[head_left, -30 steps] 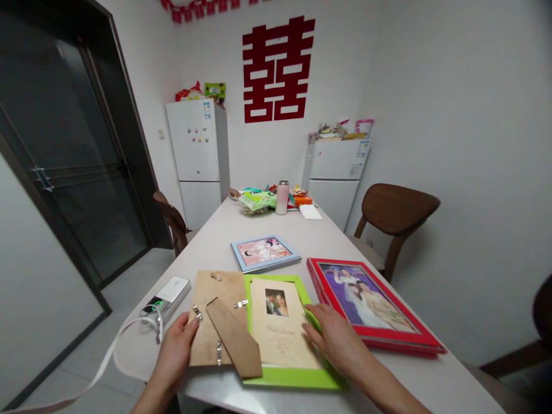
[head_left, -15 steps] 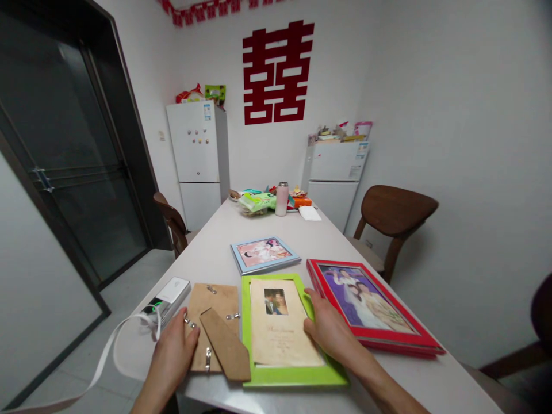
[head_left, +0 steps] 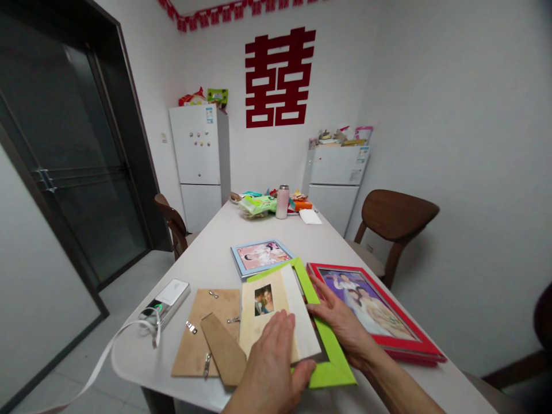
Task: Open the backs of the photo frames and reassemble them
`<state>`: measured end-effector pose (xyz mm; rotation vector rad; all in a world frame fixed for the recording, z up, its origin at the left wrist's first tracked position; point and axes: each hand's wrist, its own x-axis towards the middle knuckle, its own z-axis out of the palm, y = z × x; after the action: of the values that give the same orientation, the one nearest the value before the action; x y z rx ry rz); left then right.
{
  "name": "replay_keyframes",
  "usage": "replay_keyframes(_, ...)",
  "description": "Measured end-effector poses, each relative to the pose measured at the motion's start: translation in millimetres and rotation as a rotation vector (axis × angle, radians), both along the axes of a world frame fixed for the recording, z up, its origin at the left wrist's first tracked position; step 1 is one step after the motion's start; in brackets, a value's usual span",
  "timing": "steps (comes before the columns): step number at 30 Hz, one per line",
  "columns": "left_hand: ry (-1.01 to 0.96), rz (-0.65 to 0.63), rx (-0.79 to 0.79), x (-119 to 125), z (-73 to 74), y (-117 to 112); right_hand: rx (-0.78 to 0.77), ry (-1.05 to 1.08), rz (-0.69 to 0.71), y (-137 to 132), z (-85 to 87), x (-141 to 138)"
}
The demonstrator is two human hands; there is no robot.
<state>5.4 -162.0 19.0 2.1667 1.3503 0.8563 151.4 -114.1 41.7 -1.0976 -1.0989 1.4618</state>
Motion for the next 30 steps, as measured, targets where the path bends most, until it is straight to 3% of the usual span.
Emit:
replay_keyframes(5,0.116,-0.025,0.157,-6.2,4.6,0.2,0.001,-0.013,-0.033,9.5,-6.1,1.7)
replay_keyframes(7,0.045,0.064,0.246,-18.7,9.0,1.6,0.007,-0.085,-0.058,14.2,-13.2,3.9)
replay_keyframes(9,-0.078,0.255,0.251,-35.7,15.2,4.7,0.012,-0.230,-0.053,18.0,-20.7,7.1)
replay_keyframes(11,-0.237,0.475,0.161,-54.8,18.6,9.2,0.065,-0.458,-0.047,20.7,-27.5,10.1)
replay_keyframes(13,-0.447,0.590,0.047,-73.0,15.2,14.1,0.153,-0.734,-0.060,22.4,-33.5,12.0)
replay_keyframes(17,-0.889,0.560,-0.140,-96.0,-8.1,20.7,0.274,-1.107,-0.031,23.3,-44.9,9.7)
replay_keyframes(20,-1.027,0.587,-0.216,-99.7,-21.6,21.3,0.369,-1.218,-0.077,18.2,-50.8,3.0)
replay_keyframes(22,-1.053,0.610,-0.220,-98.2,-23.6,21.2,0.444,-1.193,-0.109,9.9,-51.1,-4.5)
replay_keyframes(24,-1.073,0.611,-0.197,-95.1,-20.7,21.2,0.458,-1.042,-0.009,-0.6,-48.8,-14.9)
replay_keyframes(27,-1.127,0.571,-0.147,-88.2,-10.7,20.7,0.272,-0.681,0.195,-12.3,-44.7,-33.6)
replay_keyframes(30,-1.170,0.529,-0.096,-78.9,0.5,17.5,0.051,-0.318,0.152,-12.6,-43.4,-50.2)
